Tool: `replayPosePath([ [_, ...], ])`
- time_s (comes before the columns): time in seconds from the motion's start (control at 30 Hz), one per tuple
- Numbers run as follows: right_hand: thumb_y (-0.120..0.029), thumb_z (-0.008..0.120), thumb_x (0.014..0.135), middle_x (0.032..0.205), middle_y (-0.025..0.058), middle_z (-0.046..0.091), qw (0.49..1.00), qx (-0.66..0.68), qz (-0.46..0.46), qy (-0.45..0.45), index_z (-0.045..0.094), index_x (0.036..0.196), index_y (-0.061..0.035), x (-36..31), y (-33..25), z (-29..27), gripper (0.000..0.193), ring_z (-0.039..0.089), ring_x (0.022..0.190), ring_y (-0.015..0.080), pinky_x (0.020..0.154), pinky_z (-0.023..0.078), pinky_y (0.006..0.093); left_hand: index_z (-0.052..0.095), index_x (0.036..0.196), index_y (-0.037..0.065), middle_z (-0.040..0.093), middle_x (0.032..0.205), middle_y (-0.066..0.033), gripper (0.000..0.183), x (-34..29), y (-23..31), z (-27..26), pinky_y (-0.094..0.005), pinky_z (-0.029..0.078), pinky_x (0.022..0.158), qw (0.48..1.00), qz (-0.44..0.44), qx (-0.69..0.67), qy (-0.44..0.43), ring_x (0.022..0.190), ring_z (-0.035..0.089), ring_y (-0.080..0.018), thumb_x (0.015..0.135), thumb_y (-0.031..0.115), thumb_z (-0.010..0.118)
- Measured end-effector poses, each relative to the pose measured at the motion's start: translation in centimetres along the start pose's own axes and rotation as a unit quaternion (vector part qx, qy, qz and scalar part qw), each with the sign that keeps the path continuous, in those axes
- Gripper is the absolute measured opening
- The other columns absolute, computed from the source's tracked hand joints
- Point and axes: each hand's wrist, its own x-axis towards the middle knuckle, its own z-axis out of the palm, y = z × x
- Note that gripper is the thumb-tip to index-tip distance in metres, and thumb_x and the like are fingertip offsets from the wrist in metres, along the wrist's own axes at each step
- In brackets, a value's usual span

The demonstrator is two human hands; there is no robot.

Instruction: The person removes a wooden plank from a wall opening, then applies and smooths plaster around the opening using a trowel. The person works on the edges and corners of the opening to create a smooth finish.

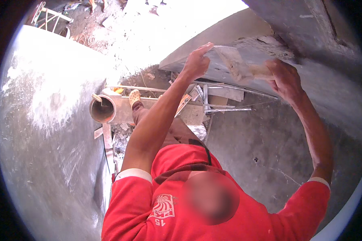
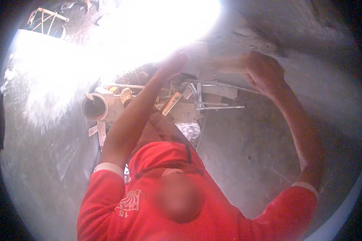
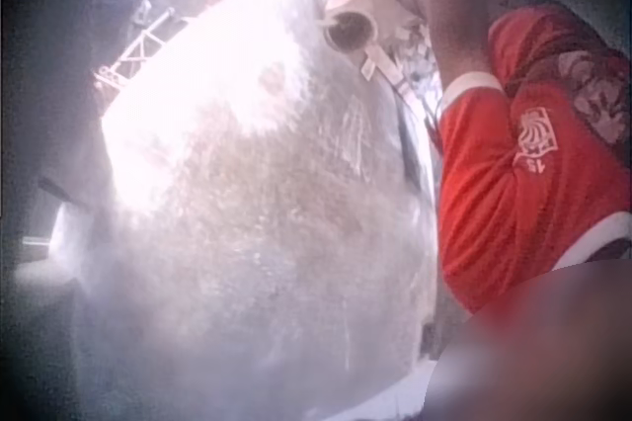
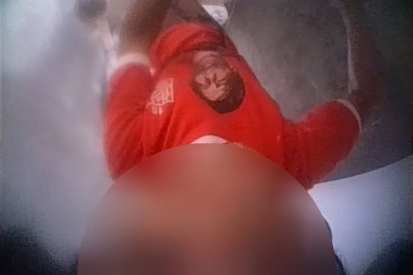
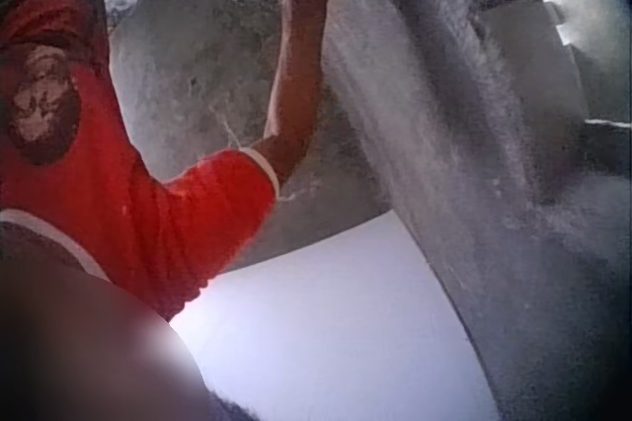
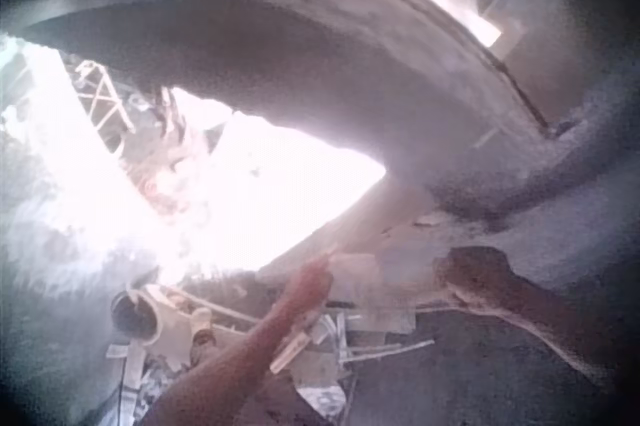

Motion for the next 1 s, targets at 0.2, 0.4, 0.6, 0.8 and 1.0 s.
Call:
replayPosePath([
  [0.2,-0.009,0.079,0.081,0.107,0.0158,0.068,0.975,-0.088,0.096,-0.181,0.055,0.126,-0.0069,0.0,-0.1,0.0,0.051,0.072,0.088,0.0344,0.070,0.060,0.0454,0.057,0.142,-0.001,0.052,0.151,-0.0228,0.061,0.6,-0.3,0.0,-0.0366,0.034,0.121,1.000,0.021,0.014,0.017,0.142,0.048,-0.0344,0.081,-0.001,0.047],
  [0.4,-0.010,0.079,0.081,0.102,0.0142,0.068,0.997,-0.043,0.016,-0.064,0.055,0.126,-0.0060,-0.1,0.4,-0.1,0.051,0.071,0.088,0.0344,0.072,0.059,0.0455,0.057,0.142,0.000,0.052,0.150,-0.0228,0.061,0.9,-1.2,0.7,-0.0369,0.035,0.120,1.000,0.024,-0.006,0.008,0.142,0.049,-0.0352,0.081,0.000,0.048],
  [0.6,-0.021,0.070,0.090,0.103,0.0142,0.069,0.978,-0.054,0.109,-0.170,0.058,0.118,-0.0124,-1.1,0.9,0.3,0.031,0.069,0.092,0.0370,0.078,0.057,0.0492,0.057,0.141,-0.001,0.052,0.150,-0.0234,0.061,1.2,-2.8,0.6,-0.0368,0.035,0.120,0.998,0.047,0.029,0.007,0.142,0.049,-0.0351,0.081,0.000,0.048],
  [0.8,-0.007,0.081,0.078,0.095,0.0122,0.065,0.985,-0.088,0.111,-0.096,0.057,0.124,-0.0086,-0.9,1.6,0.3,0.053,0.070,0.085,0.0344,0.067,0.057,0.0440,0.057,0.142,-0.001,0.053,0.150,-0.0225,0.061,0.7,-1.6,1.0,-0.0378,0.035,0.120,0.999,0.004,-0.046,-0.002,0.142,0.049,-0.0341,0.082,0.000,0.048],
  [1.0,-0.015,0.077,0.083,0.093,0.0146,0.066,0.999,-0.027,0.007,-0.038,0.057,0.123,-0.0082,-1.4,0.6,0.6,0.046,0.070,0.083,0.0369,0.066,0.056,0.0460,0.056,0.143,0.000,0.053,0.150,-0.0223,0.062,0.2,-0.8,0.1,-0.0371,0.036,0.119,0.999,0.035,0.011,0.029,0.142,0.049,-0.0341,0.082,-0.001,0.047],
])
